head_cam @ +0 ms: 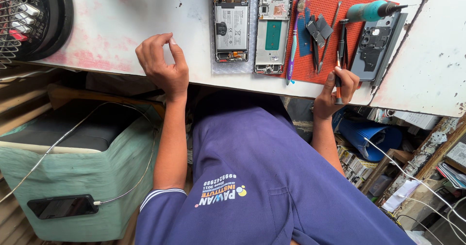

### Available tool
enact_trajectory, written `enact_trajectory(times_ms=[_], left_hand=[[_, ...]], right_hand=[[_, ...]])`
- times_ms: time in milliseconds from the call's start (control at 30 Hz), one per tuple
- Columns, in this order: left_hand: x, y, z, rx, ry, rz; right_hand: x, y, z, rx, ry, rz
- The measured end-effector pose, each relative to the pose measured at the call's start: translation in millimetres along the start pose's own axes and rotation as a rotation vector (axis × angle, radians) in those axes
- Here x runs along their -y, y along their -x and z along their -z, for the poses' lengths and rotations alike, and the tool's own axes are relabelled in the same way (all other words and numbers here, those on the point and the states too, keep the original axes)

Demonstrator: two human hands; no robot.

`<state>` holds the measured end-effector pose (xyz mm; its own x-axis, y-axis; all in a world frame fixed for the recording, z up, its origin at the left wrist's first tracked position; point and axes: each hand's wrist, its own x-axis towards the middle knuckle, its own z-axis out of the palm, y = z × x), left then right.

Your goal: The person works on a disassembled smartphone at a repair bench. They use a screwdriver to adjust internal components, then place a black rectangular part over the battery area and press it into place. The phone remains open on the workbench throughout the clip.

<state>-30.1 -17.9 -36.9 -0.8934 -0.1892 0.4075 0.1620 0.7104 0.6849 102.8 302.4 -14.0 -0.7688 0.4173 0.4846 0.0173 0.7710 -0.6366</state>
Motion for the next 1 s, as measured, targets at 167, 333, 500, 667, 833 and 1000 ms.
enact_trajectory(times_ms=[167,333,500,667,833,1000], left_hand=[[1.7,-1.8,-0.5,-0.007,0.004,-0.01],[6.5,1.9,1.3,0.014,0.015,0.002],[13.0,3.8,0.6,0.027,0.021,-0.014],[18.8,4.4,-1.3,0.041,0.028,-0.025],[22.5,5.9,-6.2,0.035,0.043,-0.009],[25.4,10.5,-6.1,0.032,0.04,-0.004]], right_hand=[[1.7,-1.6,-2.0,-0.007,0.026,-0.002],[4.9,-0.7,-4.9,-0.007,0.04,0.007],[8.5,0.2,-11.1,-0.03,0.005,-0.025],[7.8,-2.7,-16.1,-0.028,0.037,0.019],[5.1,-2.2,-18.8,-0.018,0.024,-0.022],[4.7,0.6,-19.1,0.001,0.01,-0.015]])
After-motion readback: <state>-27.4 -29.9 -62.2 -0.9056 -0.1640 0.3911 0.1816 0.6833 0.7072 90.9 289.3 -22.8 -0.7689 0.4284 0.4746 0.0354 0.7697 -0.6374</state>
